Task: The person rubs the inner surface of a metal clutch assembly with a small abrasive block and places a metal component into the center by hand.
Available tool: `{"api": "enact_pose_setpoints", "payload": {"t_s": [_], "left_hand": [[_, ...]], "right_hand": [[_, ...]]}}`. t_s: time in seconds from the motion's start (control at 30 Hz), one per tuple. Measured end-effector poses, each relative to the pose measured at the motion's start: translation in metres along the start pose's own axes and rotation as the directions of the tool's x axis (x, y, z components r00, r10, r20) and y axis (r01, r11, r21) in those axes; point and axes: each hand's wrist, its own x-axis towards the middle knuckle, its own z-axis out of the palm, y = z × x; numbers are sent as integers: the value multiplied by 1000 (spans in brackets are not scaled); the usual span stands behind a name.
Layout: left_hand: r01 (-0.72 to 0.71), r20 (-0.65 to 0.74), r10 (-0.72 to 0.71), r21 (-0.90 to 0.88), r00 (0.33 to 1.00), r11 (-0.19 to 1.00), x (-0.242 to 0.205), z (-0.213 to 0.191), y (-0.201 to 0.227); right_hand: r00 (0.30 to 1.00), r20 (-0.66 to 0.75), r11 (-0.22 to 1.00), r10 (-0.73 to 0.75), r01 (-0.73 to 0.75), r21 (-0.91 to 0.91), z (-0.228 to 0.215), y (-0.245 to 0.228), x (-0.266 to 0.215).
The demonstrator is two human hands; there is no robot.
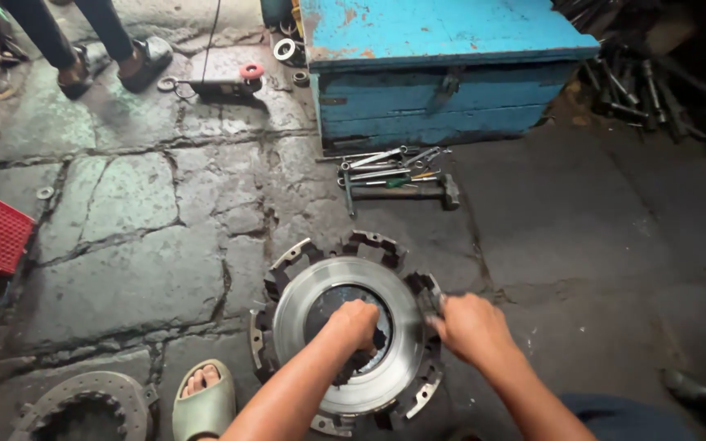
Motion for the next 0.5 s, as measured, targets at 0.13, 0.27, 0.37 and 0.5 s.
{"api": "enact_pose_setpoints", "payload": {"t_s": [0.13,0.27,0.37,0.5], "left_hand": [[34,-1,-34,-11,999,999,2,1,0],[16,-18,-16,-8,1000,1000,2,0,0],[34,-30,-34,-20,999,999,-1,-2,1],[12,-43,-14,-39,999,999,-2,4,0]], "right_hand": [[999,-41,998,-9,11,61,8,4,12],[995,-64,988,-82,89,128,-2,7,16],[989,110,995,101,-103,12,-3,-4,2],[995,-91,995,-43,50,84,3,5,17]]}}
